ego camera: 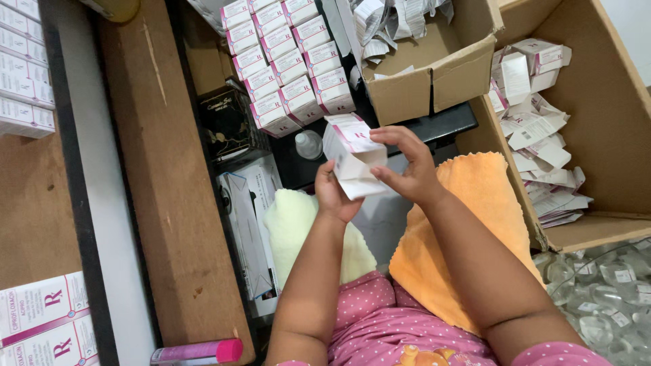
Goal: The person repeatedly picks small clear plastic bottles from a cardboard box, places each bottle into a small white and pink box, closes the box, and sets it aside. The process is repeated for multiple bottles throughout the clip.
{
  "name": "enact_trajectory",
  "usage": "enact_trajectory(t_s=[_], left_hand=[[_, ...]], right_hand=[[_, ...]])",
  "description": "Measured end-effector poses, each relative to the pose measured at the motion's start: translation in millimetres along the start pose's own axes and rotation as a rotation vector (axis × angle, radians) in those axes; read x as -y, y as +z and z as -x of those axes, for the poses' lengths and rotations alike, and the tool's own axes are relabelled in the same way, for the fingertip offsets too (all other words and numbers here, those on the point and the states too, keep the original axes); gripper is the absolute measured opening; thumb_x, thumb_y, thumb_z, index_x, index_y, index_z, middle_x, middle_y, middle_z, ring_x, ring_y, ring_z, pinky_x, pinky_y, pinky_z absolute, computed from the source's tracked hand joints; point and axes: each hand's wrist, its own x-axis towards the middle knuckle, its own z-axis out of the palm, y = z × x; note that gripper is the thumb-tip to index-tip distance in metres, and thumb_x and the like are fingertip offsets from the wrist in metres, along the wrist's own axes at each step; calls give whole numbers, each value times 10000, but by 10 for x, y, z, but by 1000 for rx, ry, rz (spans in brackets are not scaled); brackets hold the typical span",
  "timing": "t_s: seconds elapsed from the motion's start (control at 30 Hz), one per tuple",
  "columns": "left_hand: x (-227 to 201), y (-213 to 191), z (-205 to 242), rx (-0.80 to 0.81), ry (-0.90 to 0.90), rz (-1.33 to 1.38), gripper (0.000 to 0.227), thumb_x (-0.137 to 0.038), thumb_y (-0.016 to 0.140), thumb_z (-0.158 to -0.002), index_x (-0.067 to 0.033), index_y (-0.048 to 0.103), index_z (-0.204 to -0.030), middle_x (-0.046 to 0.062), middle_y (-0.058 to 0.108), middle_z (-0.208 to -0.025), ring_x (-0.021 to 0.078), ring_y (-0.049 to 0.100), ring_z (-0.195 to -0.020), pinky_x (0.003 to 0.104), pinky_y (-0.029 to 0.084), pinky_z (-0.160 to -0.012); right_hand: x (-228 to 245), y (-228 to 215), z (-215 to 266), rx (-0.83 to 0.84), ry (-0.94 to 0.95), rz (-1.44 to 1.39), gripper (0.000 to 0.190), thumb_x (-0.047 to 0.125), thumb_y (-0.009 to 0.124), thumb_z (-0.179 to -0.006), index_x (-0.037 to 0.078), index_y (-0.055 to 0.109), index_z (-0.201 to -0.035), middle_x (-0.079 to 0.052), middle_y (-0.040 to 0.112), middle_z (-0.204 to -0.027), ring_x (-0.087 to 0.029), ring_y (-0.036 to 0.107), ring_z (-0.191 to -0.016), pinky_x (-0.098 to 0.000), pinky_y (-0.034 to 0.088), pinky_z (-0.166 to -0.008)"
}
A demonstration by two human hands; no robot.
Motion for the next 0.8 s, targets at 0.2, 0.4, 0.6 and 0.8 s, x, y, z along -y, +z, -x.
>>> enact_trajectory(t_s=[0.2,0.4,0.6,0.8], left_hand=[[-34,-32,10,115,20,38,659,-458,492,-887,-67,562,-1413,155,639,-1339,361,624,-1180,534,475,-1035],[116,-132,-27,186,-68,84,687,-473,516,-907,-43,552,-1441,175,634,-1345,353,626,-1186,517,471,-1064],[93,-74,60,223,-18,32,752,-492,551,-899,-10,518,-1476,214,620,-1364,384,639,-1175,501,487,-1059],[-77,56,126,300,238,2,817,-516,640,-900,-5,473,-1514,260,601,-1384,452,614,-1209,528,502,-1060]], right_hand=[[-30,-97,98,163,0,-14,476,207,824,-803,54,663,-1224,-163,563,-1426,-317,531,-1364,-400,403,-1166],[-253,96,162,-13,67,90,483,245,895,-821,71,577,-1138,-105,569,-1266,-253,565,-1214,-350,466,-1053],[-205,82,172,-41,-21,199,498,274,873,-829,78,576,-1177,-127,563,-1237,-289,538,-1204,-373,452,-1054],[40,70,175,-72,-234,199,710,379,813,-718,68,560,-1304,-177,537,-1323,-331,537,-1241,-438,462,-1073]])
